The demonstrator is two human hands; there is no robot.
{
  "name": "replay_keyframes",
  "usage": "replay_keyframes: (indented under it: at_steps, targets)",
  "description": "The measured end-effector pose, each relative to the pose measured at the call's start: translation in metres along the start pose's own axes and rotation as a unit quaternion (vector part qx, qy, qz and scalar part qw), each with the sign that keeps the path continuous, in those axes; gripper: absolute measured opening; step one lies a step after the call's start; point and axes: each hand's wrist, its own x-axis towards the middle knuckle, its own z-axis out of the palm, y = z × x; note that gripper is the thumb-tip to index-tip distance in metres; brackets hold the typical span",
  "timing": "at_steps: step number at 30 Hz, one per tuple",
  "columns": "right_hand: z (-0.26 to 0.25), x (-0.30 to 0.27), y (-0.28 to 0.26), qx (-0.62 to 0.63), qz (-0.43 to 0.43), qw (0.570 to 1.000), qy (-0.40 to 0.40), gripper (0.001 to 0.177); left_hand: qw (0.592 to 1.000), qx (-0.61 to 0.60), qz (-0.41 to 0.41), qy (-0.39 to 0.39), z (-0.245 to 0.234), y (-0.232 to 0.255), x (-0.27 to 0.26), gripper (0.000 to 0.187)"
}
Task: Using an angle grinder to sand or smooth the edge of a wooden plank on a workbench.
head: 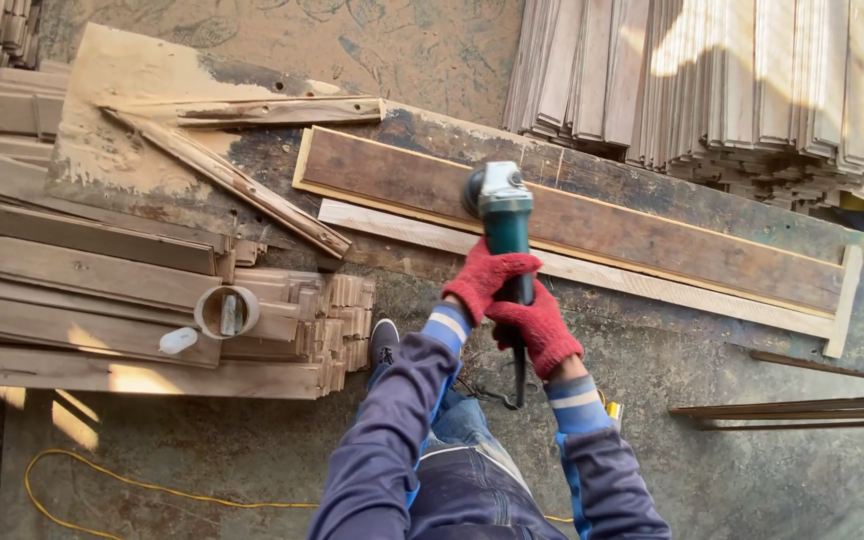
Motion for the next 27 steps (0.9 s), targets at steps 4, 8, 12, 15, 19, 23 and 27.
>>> replay_keyframes:
  at_steps: [4, 8, 12, 15, 19, 23, 27]
  targets:
    - [-0.007, 0.000, 0.001, 0.010, 0.008, 0.999, 0.040, 0.049, 1.000, 0.022, 0.005, -0.021, 0.025, 0.015, -0.013, 0.071]
    - [0.008, 0.005, -0.001, 0.007, 0.015, 0.998, 0.060, 0.049, 0.997, 0.072, -0.005, -0.041, 0.019, 0.029, -0.007, 0.071]
    - [0.054, 0.010, -0.013, 0.011, 0.013, 0.999, 0.030, 0.050, 1.000, 0.019, 0.003, -0.015, -0.023, 0.047, 0.003, 0.065]
    - [0.098, 0.014, -0.014, 0.004, -0.002, 1.000, -0.004, 0.049, 1.000, -0.005, 0.006, -0.003, -0.067, 0.082, -0.005, 0.062]
    - [0.122, 0.009, -0.019, -0.023, 0.013, 0.999, -0.037, 0.050, 0.999, 0.007, 0.003, 0.034, -0.094, 0.102, -0.019, 0.069]
    - [0.105, 0.005, -0.019, -0.001, 0.006, 1.000, -0.010, 0.046, 1.000, 0.011, 0.009, 0.014, -0.072, 0.089, -0.012, 0.070]
    - [0.055, 0.010, -0.006, 0.011, 0.018, 0.999, 0.036, 0.047, 1.000, 0.003, -0.010, -0.020, -0.024, 0.045, 0.016, 0.069]
